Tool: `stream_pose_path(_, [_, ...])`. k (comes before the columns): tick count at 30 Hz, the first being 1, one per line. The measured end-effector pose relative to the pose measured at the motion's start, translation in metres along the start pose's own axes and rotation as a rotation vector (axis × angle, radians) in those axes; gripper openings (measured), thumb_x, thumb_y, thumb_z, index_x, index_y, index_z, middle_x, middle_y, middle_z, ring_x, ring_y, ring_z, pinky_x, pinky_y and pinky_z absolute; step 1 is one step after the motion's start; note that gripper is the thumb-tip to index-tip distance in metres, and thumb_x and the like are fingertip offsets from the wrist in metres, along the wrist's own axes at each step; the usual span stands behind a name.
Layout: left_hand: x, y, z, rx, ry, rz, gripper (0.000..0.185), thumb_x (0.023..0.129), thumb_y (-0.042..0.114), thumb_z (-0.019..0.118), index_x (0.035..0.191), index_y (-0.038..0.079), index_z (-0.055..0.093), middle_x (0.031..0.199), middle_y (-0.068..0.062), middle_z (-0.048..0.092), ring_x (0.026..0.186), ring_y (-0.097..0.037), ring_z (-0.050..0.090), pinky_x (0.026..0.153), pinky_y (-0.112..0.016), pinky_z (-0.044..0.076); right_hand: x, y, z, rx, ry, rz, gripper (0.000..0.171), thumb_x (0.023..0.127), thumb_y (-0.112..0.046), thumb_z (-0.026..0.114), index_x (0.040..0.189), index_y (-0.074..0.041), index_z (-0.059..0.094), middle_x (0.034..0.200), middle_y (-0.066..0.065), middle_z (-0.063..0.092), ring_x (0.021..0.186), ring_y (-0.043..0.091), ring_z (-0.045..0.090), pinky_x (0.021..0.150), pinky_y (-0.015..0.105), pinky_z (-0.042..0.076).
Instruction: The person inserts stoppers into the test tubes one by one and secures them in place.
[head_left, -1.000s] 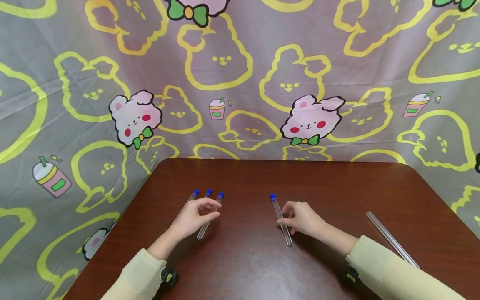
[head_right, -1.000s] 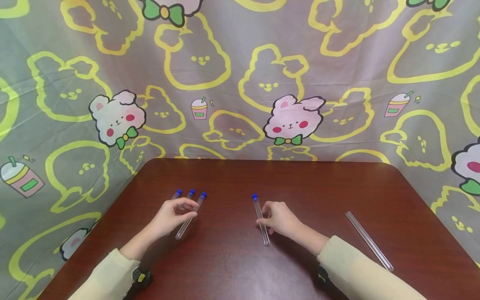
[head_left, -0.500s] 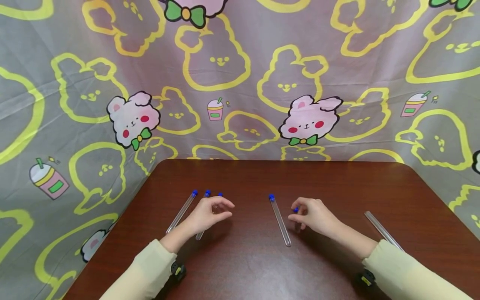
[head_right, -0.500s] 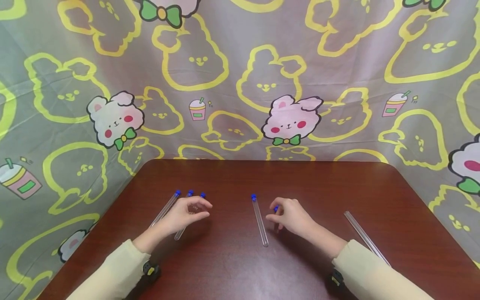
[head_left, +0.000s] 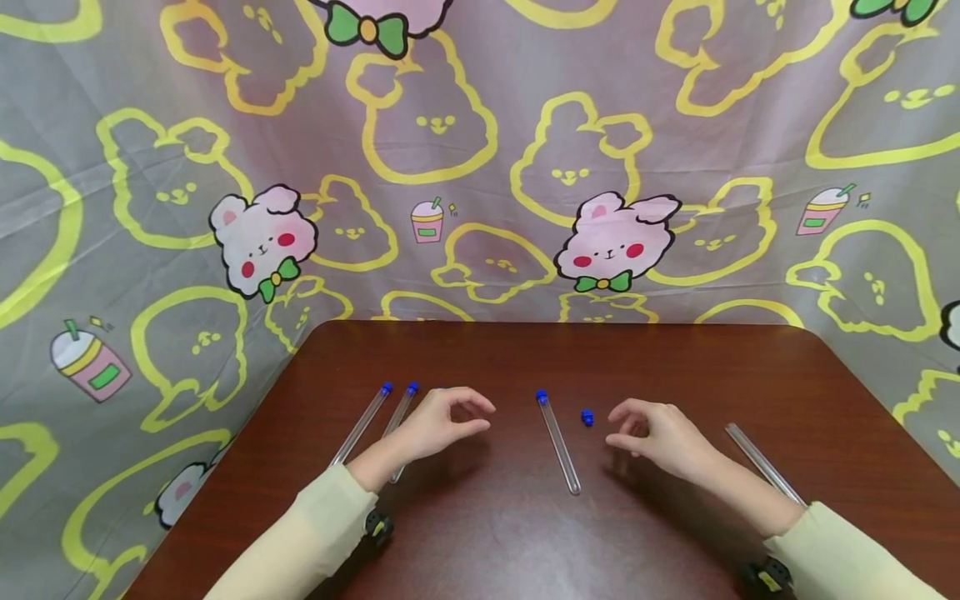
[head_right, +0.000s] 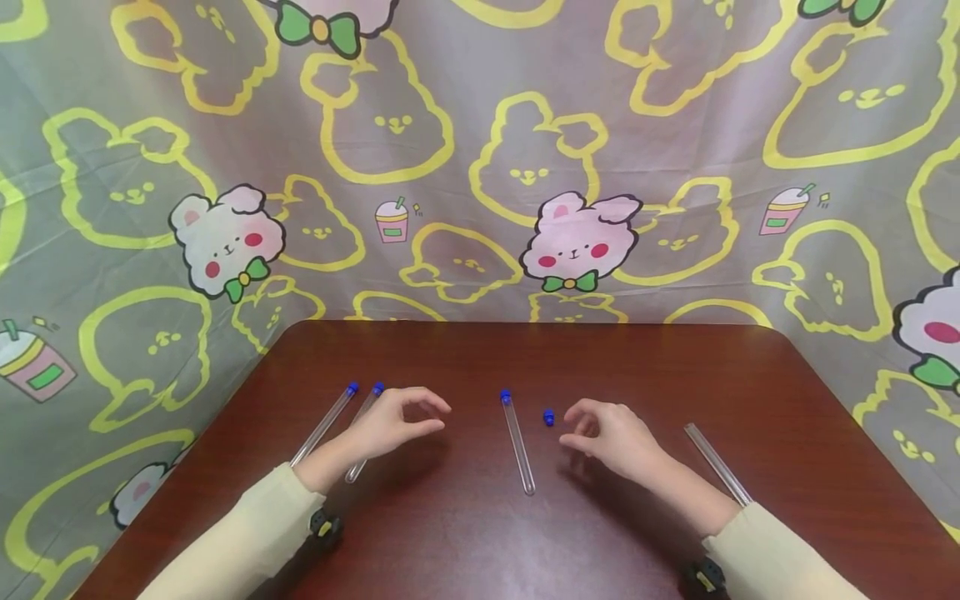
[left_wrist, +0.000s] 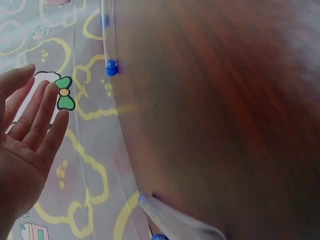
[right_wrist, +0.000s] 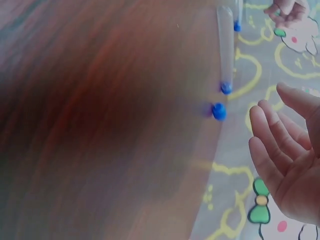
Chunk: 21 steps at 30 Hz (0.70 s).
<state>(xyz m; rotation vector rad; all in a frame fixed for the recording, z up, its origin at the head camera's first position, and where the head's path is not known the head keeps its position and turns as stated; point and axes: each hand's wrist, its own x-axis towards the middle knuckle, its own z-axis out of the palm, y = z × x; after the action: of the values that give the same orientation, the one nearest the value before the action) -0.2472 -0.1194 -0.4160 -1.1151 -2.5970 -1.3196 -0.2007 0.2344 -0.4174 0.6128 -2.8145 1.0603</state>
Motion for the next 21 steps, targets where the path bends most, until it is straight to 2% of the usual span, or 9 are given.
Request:
stream_pose_path(8, [0.014,0.006,0.007,-0.019,-0.024,0.002,0.017,0.087,0.011,0.074,0.104,0.012,0.071,0.099,-0.009,0.07,0.087,-0.009,0.063,0.084,-0.048,0.049,-0.013,0.007,-0.021,0.006,0.075,0.0,0.027,0.083,-0.02,0.078,0.104,-0.007,0.066,0.072,-0.011,0.063,0.058,0.007,0.057,0.052,0.026,0.046])
stream_pose_path(15, [0.025,0.012,0.012,-0.008,-0.044,0.02,0.018,0.087,0.011,0.074,0.104,0.01,0.071,0.099,-0.006,0.071,0.089,-0.009,0.063,0.084,-0.042,0.05,-0.025,0.015,-0.032,0.019,0.089,0.027,0.026,0.083,-0.019,0.079,0.104,-0.01,0.066,0.074,-0.007,0.065,0.059,0.012,0.06,0.052,0.026,0.046])
stream_pose_path(21, [0.037,0.015,0.018,-0.026,-0.066,0.045,0.019,0.086,0.01,0.074,0.104,0.005,0.071,0.099,-0.007,0.071,0.089,-0.014,0.063,0.084,-0.049,0.049,-0.035,0.021,-0.041,-0.026,0.106,0.001,0.025,0.083,-0.018,0.079,0.103,-0.011,0.067,0.074,-0.012,0.063,0.063,0.006,0.059,0.055,0.025,0.046])
